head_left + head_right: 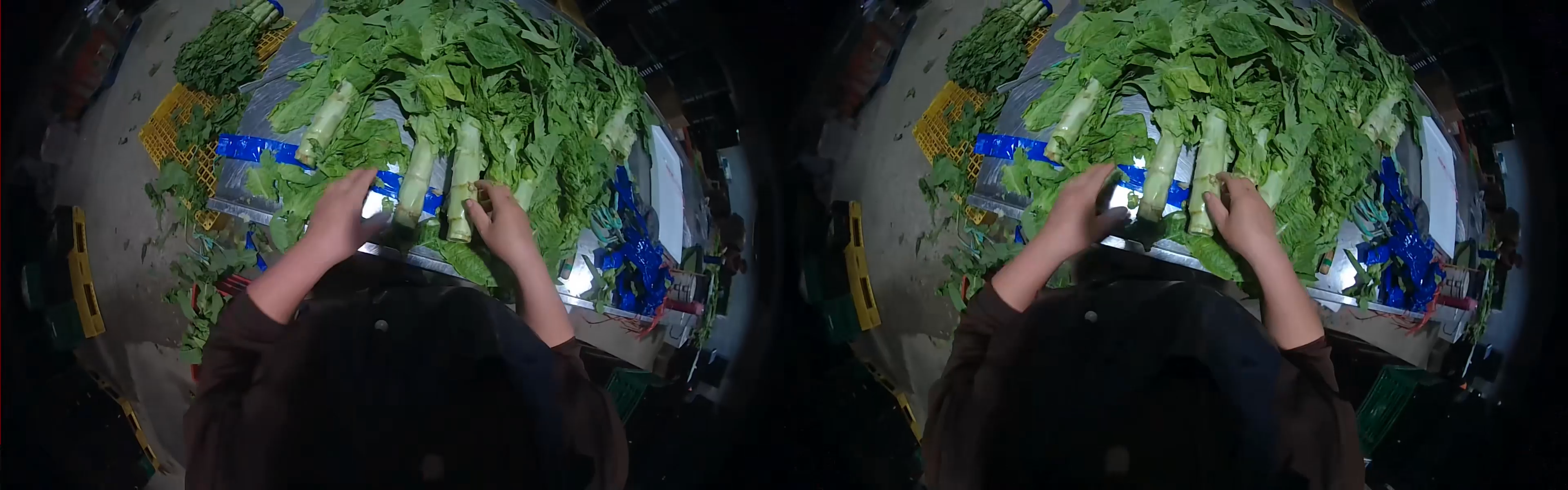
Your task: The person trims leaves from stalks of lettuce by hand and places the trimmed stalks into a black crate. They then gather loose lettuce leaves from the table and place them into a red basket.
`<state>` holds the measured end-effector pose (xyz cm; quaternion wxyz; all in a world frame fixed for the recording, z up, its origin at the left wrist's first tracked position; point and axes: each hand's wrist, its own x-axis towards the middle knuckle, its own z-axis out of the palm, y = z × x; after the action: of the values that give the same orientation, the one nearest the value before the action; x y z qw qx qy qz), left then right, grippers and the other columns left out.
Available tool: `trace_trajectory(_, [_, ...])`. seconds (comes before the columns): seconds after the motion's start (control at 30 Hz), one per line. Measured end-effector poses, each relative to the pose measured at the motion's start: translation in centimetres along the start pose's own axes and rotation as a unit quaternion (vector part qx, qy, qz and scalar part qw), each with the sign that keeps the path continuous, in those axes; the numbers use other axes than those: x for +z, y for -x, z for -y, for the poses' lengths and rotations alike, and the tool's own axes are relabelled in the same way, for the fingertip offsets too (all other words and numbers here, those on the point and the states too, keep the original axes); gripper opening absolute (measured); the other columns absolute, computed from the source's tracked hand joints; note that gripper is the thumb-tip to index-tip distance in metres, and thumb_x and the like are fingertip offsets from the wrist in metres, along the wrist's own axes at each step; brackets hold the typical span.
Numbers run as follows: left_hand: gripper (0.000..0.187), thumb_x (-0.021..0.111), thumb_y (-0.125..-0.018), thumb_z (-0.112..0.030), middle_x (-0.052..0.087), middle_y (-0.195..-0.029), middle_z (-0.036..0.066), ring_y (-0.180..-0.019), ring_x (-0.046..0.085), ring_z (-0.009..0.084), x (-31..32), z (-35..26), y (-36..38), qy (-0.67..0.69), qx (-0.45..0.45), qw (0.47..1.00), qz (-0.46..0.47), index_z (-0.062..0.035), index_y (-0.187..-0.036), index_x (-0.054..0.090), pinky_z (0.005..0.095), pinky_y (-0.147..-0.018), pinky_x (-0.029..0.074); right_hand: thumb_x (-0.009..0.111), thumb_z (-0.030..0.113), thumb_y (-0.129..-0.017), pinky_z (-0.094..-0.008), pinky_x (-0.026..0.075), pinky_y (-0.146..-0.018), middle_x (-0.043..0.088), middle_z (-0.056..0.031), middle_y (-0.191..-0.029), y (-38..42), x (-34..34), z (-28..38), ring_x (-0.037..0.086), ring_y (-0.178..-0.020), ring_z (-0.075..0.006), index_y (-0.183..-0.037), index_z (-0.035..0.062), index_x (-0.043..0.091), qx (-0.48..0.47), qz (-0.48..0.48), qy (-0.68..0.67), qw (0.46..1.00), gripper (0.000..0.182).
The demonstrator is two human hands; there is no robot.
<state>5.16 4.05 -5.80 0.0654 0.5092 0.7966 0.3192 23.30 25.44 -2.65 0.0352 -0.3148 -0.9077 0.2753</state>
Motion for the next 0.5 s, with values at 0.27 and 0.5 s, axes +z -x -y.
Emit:
trace_trajectory(0.27, [0.064,0.070,-0.075,-0.035,0.057,-0.112,0.021,-0.104,0.056,0.0380,-1.6,8.6,-8.9,-0.201,-0.281,0.937,0.046,-0.0038,-0.125,0.045,0.0450,-0.086,0.048,0.063,0.027,-0.085,-0.0383,0.047,-0.078,0.057,-0.0152,-0.101,2.3,0.7,-1.9,0.057,-0.091,-0.0310,-0.129,0.0090,0.047,-0.023,-0.005,-0.056,0.998,0.051])
trace_trajectory(0.5, [0.066,0.075,-0.068,-0.038,0.060,-0.107,0.023,-0.101,0.059,0.0363,-2.0,11.5,-11.1,-0.121,-0.285,0.940,0.145,0.0006,-0.115,0.050,0.0412,-0.086,0.048,0.066,0.024,-0.083,-0.0329,0.047,-0.071,0.057,-0.0092,-0.088,1.1,0.9,-2.0,0.056,-0.076,-0.0217,-0.121,0.0058,0.050,0.037,0.019,-0.159,0.986,0.046])
